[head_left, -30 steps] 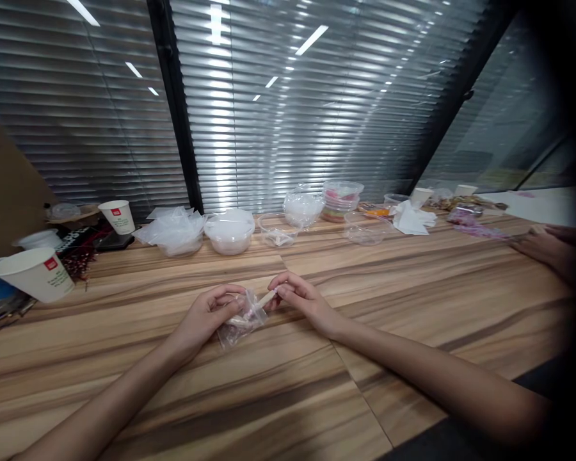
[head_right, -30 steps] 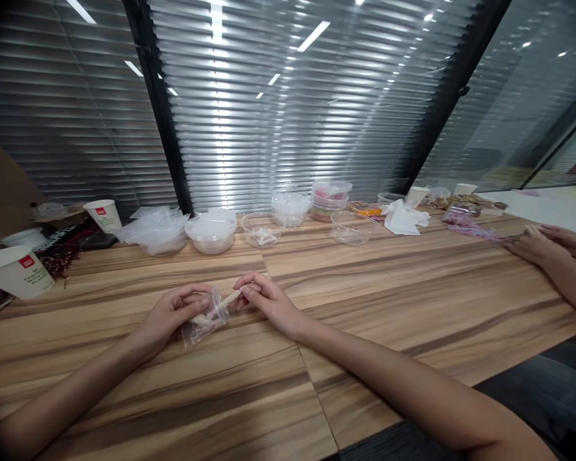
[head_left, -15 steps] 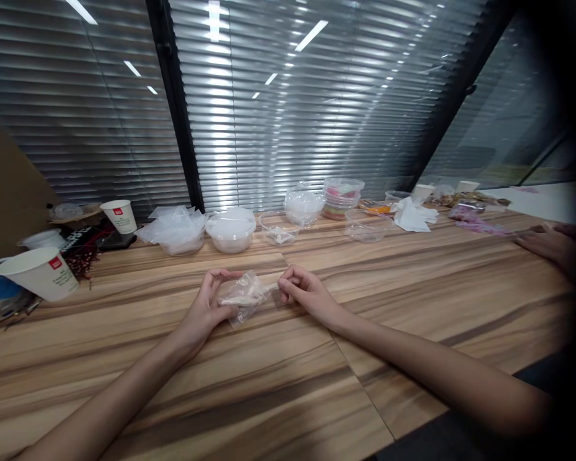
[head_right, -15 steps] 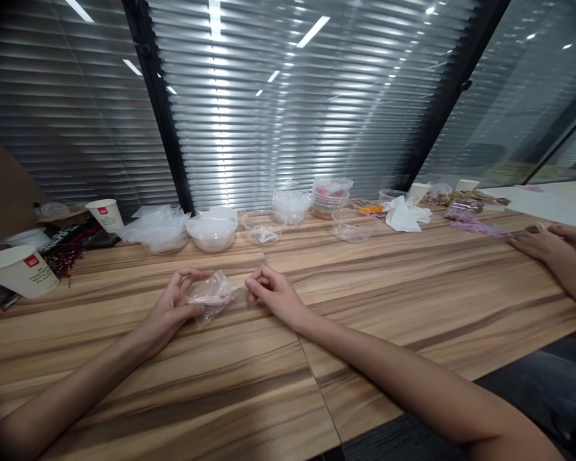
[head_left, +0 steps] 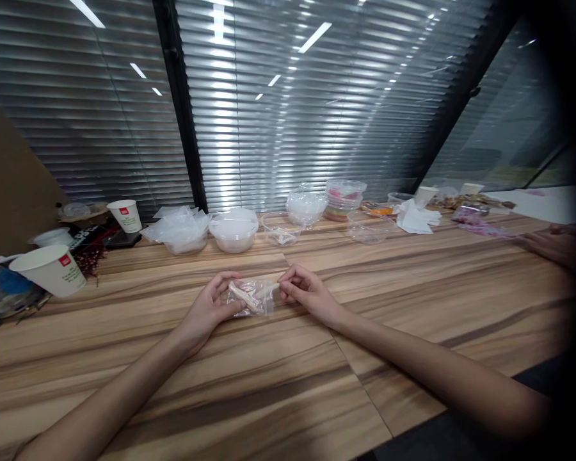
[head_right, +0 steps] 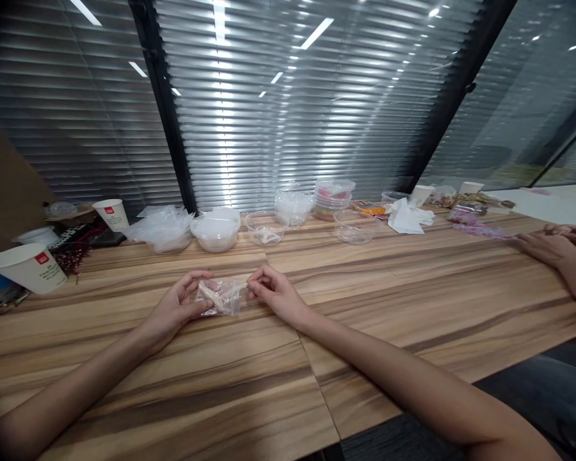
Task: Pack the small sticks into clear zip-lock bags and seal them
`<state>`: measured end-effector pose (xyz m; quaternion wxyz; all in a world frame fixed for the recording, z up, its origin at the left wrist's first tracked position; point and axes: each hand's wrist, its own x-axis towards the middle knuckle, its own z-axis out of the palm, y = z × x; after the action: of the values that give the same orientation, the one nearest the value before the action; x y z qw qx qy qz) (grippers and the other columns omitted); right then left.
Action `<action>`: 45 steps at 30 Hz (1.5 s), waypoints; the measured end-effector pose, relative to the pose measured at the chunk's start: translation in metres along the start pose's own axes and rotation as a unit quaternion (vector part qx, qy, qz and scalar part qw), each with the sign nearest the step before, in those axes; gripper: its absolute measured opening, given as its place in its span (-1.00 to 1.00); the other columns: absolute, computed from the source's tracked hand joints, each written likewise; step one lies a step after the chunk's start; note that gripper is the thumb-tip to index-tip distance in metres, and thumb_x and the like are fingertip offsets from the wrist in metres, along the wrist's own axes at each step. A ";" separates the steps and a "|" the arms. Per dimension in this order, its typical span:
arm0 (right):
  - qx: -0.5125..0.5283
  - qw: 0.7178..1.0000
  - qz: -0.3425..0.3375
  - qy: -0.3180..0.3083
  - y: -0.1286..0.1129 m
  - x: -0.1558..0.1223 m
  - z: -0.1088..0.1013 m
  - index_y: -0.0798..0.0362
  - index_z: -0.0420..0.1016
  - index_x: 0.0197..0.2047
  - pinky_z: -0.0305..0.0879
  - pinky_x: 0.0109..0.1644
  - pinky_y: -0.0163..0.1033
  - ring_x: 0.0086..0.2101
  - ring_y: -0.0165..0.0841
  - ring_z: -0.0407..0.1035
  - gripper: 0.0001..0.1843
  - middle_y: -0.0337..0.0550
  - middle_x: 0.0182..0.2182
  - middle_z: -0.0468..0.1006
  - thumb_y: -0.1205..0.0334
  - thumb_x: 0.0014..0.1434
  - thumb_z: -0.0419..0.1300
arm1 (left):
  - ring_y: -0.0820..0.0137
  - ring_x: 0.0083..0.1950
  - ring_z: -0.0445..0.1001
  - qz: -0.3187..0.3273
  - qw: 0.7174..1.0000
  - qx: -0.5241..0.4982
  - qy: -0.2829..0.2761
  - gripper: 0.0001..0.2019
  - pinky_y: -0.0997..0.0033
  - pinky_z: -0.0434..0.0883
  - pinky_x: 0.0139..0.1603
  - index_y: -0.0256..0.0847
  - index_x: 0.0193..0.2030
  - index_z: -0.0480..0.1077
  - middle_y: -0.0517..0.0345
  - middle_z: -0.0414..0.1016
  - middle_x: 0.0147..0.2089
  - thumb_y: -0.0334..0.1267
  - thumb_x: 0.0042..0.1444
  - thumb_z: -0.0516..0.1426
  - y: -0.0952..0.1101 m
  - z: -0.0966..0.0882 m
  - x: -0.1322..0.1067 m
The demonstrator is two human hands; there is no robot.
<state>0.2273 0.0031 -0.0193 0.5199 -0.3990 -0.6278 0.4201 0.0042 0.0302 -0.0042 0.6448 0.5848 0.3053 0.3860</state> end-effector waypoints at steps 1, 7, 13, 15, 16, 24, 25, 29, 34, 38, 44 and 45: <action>0.003 1.000 -0.006 0.000 0.000 0.000 0.000 0.07 0.32 -0.34 0.18 -0.33 -0.33 -0.44 -0.45 0.28 -0.80 -0.26 -0.48 0.40 0.10 0.14 0.14 | 0.35 -0.10 0.40 -0.003 1.000 0.000 0.001 -0.53 0.37 0.37 -0.09 -0.16 -0.02 0.23 0.06 0.37 -0.03 -0.33 -0.09 0.25 0.000 0.000 0.000; 0.010 1.000 -0.023 0.008 0.003 0.001 -0.001 0.05 0.36 -0.33 0.24 -0.21 -0.27 -0.32 -0.41 0.31 -0.84 -0.21 -0.34 0.41 0.15 0.07 0.21 | 0.34 -0.13 0.42 -0.006 1.000 -0.003 0.011 -0.52 0.34 0.37 -0.09 -0.18 -0.03 0.28 0.05 0.39 -0.05 -0.32 -0.14 0.27 -0.001 0.000 0.001; -0.004 1.000 0.020 -0.004 0.008 0.001 -0.003 0.08 0.34 -0.34 0.24 -0.29 -0.29 -0.38 -0.41 0.34 -0.82 -0.20 -0.41 0.45 0.14 0.10 0.17 | 0.33 -0.06 0.38 -0.003 1.000 0.012 0.006 -0.55 0.38 0.36 -0.06 -0.17 -0.03 0.30 0.05 0.37 -0.01 -0.31 -0.12 0.26 -0.002 -0.001 0.000; -0.019 1.000 0.017 0.006 0.008 0.001 -0.003 0.09 0.34 -0.35 0.22 -0.35 -0.31 -0.43 -0.43 0.32 -0.82 -0.21 -0.44 0.44 0.14 0.12 0.16 | 0.34 -0.05 0.38 -0.001 1.000 0.016 0.005 -0.56 0.38 0.35 -0.05 -0.17 -0.03 0.29 0.05 0.36 0.00 -0.32 -0.10 0.25 -0.002 -0.001 0.001; -0.028 0.999 0.015 0.015 0.008 0.000 -0.002 0.09 0.34 -0.35 0.21 -0.37 -0.32 -0.45 -0.44 0.30 -0.81 -0.22 -0.46 0.43 0.13 0.12 0.15 | 0.34 -0.05 0.38 -0.001 1.000 0.018 0.003 -0.56 0.38 0.35 -0.05 -0.17 -0.03 0.29 0.05 0.35 0.00 -0.32 -0.10 0.25 -0.002 -0.001 0.001; -0.106 0.994 0.023 0.019 0.001 -0.007 0.004 0.06 0.26 -0.43 0.07 -0.50 -0.37 -0.56 -0.47 0.15 -0.73 -0.32 -0.61 0.29 0.04 0.15 0.09 | 0.36 -0.13 0.40 -0.007 1.000 0.015 0.002 -0.57 0.41 0.37 -0.12 -0.16 -0.06 0.32 0.09 0.38 -0.03 -0.33 -0.13 0.26 -0.002 -0.001 0.001; -0.113 0.993 0.027 0.012 0.001 -0.007 0.004 0.06 0.26 -0.43 0.05 -0.51 -0.37 -0.57 -0.47 0.14 -0.72 -0.32 -0.61 0.28 0.03 0.16 0.08 | 0.36 -0.11 0.40 -0.006 1.000 0.015 0.006 -0.57 0.41 0.36 -0.11 -0.16 -0.07 0.33 0.08 0.38 -0.02 -0.34 -0.14 0.26 -0.003 -0.001 0.002; -0.143 0.989 0.034 -0.015 0.001 -0.006 0.003 0.06 0.20 -0.50 0.01 -0.51 -0.37 -0.58 -0.49 0.08 -0.66 -0.34 -0.63 0.22 0.01 0.18 0.05 | 0.34 -0.07 0.38 0.000 1.000 0.015 0.007 -0.57 0.39 0.36 -0.08 -0.16 -0.05 0.31 0.07 0.36 -0.01 -0.33 -0.11 0.25 -0.004 -0.003 0.002; -0.162 0.986 0.025 -0.031 0.001 -0.005 0.003 0.06 0.14 -0.56 -0.03 -0.50 -0.35 -0.57 -0.49 0.04 -0.61 -0.34 -0.62 0.15 0.03 0.20 0.02 | 0.34 -0.09 0.38 -0.009 0.999 0.034 -0.025 -0.59 0.39 0.35 -0.08 -0.18 -0.04 0.30 0.07 0.37 -0.06 -0.32 -0.07 0.24 -0.002 -0.003 0.001; -0.122 0.991 0.029 -0.049 -0.001 -0.005 0.004 0.06 0.23 -0.45 0.01 -0.49 -0.36 -0.56 -0.48 0.09 -0.74 -0.34 -0.61 0.23 0.08 0.18 0.07 | 0.35 -0.10 0.37 -0.019 0.998 0.041 -0.040 -0.60 0.38 0.35 -0.09 -0.17 -0.03 0.29 0.07 0.35 -0.05 -0.32 -0.06 0.23 0.001 -0.002 0.000; -0.111 0.992 0.022 -0.055 -0.001 -0.009 0.005 0.07 0.26 -0.43 0.08 -0.44 -0.36 -0.51 -0.47 0.18 -0.78 -0.30 -0.55 0.29 0.14 0.14 0.13 | 0.35 -0.10 0.37 -0.016 0.998 0.039 -0.041 -0.59 0.41 0.34 -0.09 -0.15 -0.03 0.29 0.10 0.37 -0.09 -0.34 -0.06 0.23 -0.003 -0.003 0.001; -0.114 0.992 0.022 -0.051 -0.001 -0.010 0.006 0.07 0.25 -0.44 0.10 -0.43 -0.35 -0.50 -0.46 0.19 -0.77 -0.29 -0.55 0.30 0.13 0.13 0.14 | 0.36 -0.11 0.37 -0.016 0.998 0.038 -0.041 -0.59 0.41 0.34 -0.09 -0.15 -0.03 0.29 0.10 0.37 -0.09 -0.35 -0.06 0.23 -0.004 -0.004 0.001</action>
<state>0.2230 -0.0070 -0.0222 0.4291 -0.4474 -0.6885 0.3763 0.0018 0.0329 -0.0083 0.6402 0.6192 0.3023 0.3395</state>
